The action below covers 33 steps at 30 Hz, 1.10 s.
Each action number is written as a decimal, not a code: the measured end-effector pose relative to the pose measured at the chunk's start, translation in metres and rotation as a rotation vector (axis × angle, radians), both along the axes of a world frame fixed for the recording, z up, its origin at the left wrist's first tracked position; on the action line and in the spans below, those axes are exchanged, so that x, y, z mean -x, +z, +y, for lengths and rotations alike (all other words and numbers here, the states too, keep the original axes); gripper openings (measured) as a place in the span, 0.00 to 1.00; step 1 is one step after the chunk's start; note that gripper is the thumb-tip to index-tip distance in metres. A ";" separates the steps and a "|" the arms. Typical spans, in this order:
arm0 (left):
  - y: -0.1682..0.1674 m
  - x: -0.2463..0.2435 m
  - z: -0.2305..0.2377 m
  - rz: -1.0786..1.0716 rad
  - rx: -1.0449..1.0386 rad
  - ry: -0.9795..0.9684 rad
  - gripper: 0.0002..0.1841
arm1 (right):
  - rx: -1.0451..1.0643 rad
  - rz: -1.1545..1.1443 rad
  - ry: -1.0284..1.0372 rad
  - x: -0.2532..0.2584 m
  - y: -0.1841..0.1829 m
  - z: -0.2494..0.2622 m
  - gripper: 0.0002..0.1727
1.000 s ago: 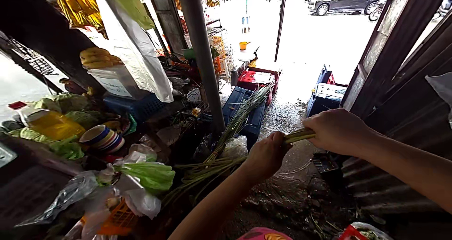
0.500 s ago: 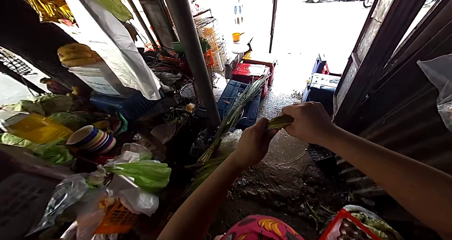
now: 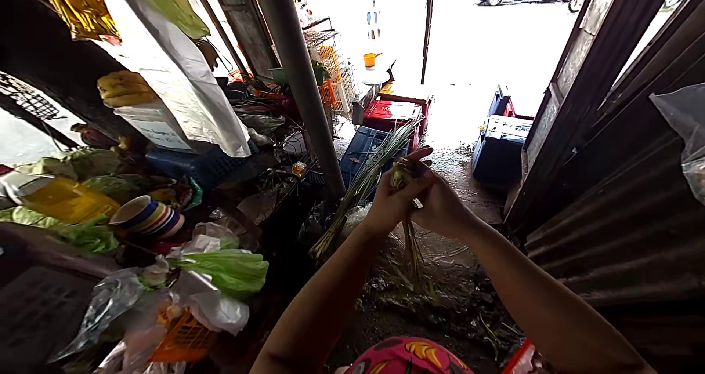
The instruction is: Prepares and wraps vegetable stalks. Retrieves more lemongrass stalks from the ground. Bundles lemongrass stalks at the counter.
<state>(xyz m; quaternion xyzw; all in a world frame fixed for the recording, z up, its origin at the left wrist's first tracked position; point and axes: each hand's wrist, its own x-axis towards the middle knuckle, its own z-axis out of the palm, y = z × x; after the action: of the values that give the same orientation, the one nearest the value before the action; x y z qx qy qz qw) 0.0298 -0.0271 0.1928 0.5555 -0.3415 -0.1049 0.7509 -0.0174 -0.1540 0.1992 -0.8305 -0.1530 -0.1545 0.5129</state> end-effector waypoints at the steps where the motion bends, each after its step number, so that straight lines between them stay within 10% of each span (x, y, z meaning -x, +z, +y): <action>1: -0.001 -0.003 0.001 -0.010 -0.003 0.019 0.18 | -0.038 -0.008 0.051 -0.004 -0.003 -0.003 0.37; 4: 0.000 -0.011 0.006 0.030 0.026 0.123 0.12 | -0.066 0.102 0.053 -0.011 -0.008 -0.015 0.44; 12: 0.012 -0.014 0.002 0.076 0.043 0.160 0.19 | 0.049 0.145 0.197 -0.008 -0.014 -0.002 0.19; 15: 0.005 -0.014 0.002 0.005 -0.003 0.154 0.07 | 0.011 0.103 0.170 -0.009 -0.020 -0.004 0.17; 25: 0.032 -0.030 -0.009 -0.025 0.157 0.290 0.17 | -0.217 0.204 0.219 -0.004 -0.066 -0.012 0.17; 33: 0.059 -0.023 -0.010 -0.350 -0.766 0.419 0.09 | 0.482 0.223 0.201 -0.011 -0.010 -0.035 0.22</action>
<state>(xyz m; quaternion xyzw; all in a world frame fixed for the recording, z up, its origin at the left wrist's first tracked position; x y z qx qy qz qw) 0.0524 -0.0376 0.2522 0.8590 -0.2800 0.0256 0.4279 -0.0065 -0.1893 0.1894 -0.9210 -0.2095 0.0304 0.3269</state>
